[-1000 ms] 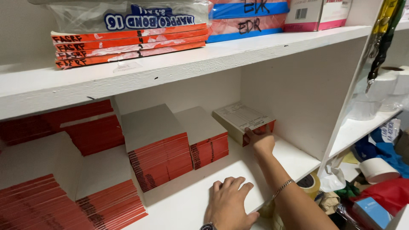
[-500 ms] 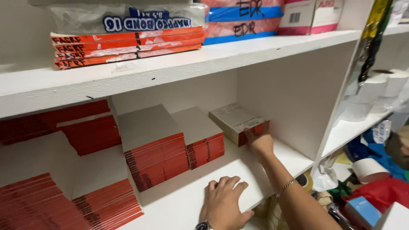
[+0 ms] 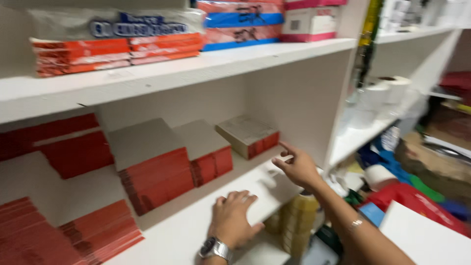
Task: The person organizes stacks of paper pads on a shelf by hand, moving some pads to a different stack on top of a cardboard box.
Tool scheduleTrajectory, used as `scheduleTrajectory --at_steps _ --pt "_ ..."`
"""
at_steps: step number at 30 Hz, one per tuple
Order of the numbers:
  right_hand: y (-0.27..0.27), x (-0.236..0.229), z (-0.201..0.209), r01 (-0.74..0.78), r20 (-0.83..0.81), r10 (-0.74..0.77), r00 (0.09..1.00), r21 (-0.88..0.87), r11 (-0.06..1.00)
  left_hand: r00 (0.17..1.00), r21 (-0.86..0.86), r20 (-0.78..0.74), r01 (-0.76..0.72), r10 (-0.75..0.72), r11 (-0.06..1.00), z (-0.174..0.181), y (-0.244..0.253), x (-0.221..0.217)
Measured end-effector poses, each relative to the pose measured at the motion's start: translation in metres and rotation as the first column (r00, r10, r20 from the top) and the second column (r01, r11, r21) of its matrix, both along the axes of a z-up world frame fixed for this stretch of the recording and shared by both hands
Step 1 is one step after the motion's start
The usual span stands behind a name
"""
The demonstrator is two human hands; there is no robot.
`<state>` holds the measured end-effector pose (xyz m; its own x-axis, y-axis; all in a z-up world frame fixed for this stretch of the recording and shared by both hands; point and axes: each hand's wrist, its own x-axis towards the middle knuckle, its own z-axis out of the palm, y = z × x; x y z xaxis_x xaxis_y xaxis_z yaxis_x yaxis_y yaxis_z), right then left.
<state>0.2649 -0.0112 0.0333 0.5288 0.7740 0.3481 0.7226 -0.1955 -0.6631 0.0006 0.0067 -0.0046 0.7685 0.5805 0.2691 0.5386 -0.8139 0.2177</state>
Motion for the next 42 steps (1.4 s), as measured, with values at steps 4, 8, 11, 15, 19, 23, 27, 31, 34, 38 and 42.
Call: scheduleTrajectory --at_steps 4,8,11,15,19,23,27,31,34,38,42 --pt "-0.112 0.018 0.001 -0.002 -0.064 0.003 0.998 0.017 1.0 0.997 0.076 0.074 -0.01 0.005 0.997 -0.025 0.012 0.007" --pt "-0.234 0.036 -0.009 0.191 -0.005 -0.194 0.981 -0.128 0.973 0.999 0.15 0.04 0.025 -0.031 0.988 -0.03 0.01 0.01" --pt "-0.311 0.061 -0.031 0.352 0.071 -0.345 0.936 -0.244 0.904 0.994 0.164 -0.105 0.01 0.008 0.986 -0.016 -0.007 0.018" --pt "-0.387 0.078 -0.066 0.539 0.274 -0.477 0.835 -0.236 0.809 0.989 0.395 -0.064 0.15 -0.136 0.906 -0.014 -0.052 0.05" --pt "-0.427 0.103 -0.121 0.623 0.218 -0.588 0.779 -0.163 0.765 0.913 0.381 0.04 0.362 -0.407 0.851 -0.018 -0.112 0.108" --pt "-0.437 0.068 -0.113 0.617 0.015 -0.623 0.782 -0.16 0.771 0.843 0.297 -0.011 0.516 -0.538 0.803 -0.03 -0.168 0.165" --pt "-0.432 0.037 -0.101 0.656 -0.205 -0.659 0.723 -0.094 0.749 0.725 0.3 0.038 0.648 -0.687 0.7 -0.033 -0.22 0.212" --pt "-0.427 0.026 -0.105 0.668 -0.276 -0.675 0.685 -0.132 0.732 0.693 0.166 0.054 0.704 -0.719 0.691 -0.055 -0.252 0.243" --pt "-0.423 0.022 -0.104 0.649 -0.293 -0.639 0.711 -0.074 0.757 0.747 0.205 -0.091 0.661 -0.659 0.722 -0.045 -0.268 0.24" --pt "-0.418 0.016 -0.106 0.642 -0.336 -0.597 0.729 0.032 0.766 0.768 0.203 -0.117 0.639 -0.63 0.742 -0.042 -0.276 0.235" --pt "-0.411 0.012 -0.112 0.687 -0.392 -0.61 0.689 0.085 0.722 0.757 0.199 -0.116 0.652 -0.643 0.732 -0.04 -0.274 0.235"
